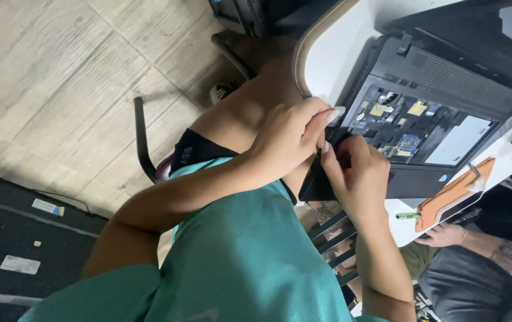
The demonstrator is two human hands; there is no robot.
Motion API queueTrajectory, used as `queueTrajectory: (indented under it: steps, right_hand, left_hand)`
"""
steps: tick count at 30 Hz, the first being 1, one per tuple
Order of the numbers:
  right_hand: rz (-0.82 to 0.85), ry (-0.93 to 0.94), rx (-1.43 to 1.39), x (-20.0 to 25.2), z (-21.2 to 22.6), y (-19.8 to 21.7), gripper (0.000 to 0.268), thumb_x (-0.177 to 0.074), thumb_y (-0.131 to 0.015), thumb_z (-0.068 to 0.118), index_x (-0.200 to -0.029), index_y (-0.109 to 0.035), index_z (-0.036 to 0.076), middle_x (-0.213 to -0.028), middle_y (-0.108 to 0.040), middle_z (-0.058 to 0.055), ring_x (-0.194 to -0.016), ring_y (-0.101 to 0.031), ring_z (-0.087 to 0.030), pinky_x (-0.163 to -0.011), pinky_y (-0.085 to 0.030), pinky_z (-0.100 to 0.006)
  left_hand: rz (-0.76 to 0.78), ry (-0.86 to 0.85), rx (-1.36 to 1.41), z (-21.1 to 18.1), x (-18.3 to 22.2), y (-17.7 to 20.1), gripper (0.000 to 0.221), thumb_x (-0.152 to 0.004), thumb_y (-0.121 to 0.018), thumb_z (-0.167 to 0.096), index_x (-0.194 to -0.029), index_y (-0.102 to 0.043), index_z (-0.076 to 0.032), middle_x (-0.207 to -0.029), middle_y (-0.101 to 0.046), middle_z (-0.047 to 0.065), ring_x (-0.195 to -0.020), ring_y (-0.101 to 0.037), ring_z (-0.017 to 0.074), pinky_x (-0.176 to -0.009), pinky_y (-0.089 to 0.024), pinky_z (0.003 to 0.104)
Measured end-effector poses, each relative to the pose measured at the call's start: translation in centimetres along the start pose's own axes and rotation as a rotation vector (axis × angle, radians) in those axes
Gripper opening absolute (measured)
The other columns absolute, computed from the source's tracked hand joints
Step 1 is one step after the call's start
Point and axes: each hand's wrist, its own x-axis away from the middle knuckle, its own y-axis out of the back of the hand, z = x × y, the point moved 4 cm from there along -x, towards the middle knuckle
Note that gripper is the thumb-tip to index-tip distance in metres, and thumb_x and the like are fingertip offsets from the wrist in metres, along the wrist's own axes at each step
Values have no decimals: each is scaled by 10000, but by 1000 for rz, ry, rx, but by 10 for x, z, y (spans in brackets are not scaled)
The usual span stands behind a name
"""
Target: Using a plastic prying tool to carefully separate the top and bottom covers of a laptop to access internal hardware.
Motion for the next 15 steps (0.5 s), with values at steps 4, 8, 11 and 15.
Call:
queueTrajectory:
  steps: [4, 8, 11, 15]
  right_hand:
    - [-15, 31, 17, 0, 0, 0, 419, -1083, -694, 363, -834, -652, 30, -535, -538, -96, -511, -574, -325, -511, -435, -361]
    - [-34, 50, 55, 1, 1, -2, 433, -1088, -682, 385, -835, -644, 36, -529, -540, -89, -507, -580, -327, -496, -442, -365]
    - [-47, 61, 58, 2, -1, -3, 420, -1083, -686, 374, -839, -640, 35, -527, -536, -85, -503, -581, -323, -490, -441, -368]
    - [-62, 100, 80, 2, 0, -3, 411, -1090, -680, 357, -846, -616, 32, -526, -504, -92, -513, -574, -357, -494, -441, -397]
  left_hand:
    - [41, 12, -67, 0, -4, 2, 319, -1076, -492, -312, -1025, -710, -84, -652, -732, 17, -693, -773, 275, -683, -646, 408]
    - [72, 11, -138, -11, -6, 3, 349, -1067, -457, -324, -978, -681, -71, -653, -715, 112, -706, -760, 382, -619, -624, 475]
    - [40, -11, -132, -9, -5, -1, 335, -1065, -473, -320, -945, -675, -81, -638, -703, 114, -694, -751, 399, -608, -628, 475]
    - [-30, -40, -205, -6, -2, -5, 293, -1060, -499, -313, -935, -657, -100, -624, -685, 145, -734, -739, 427, -594, -611, 511]
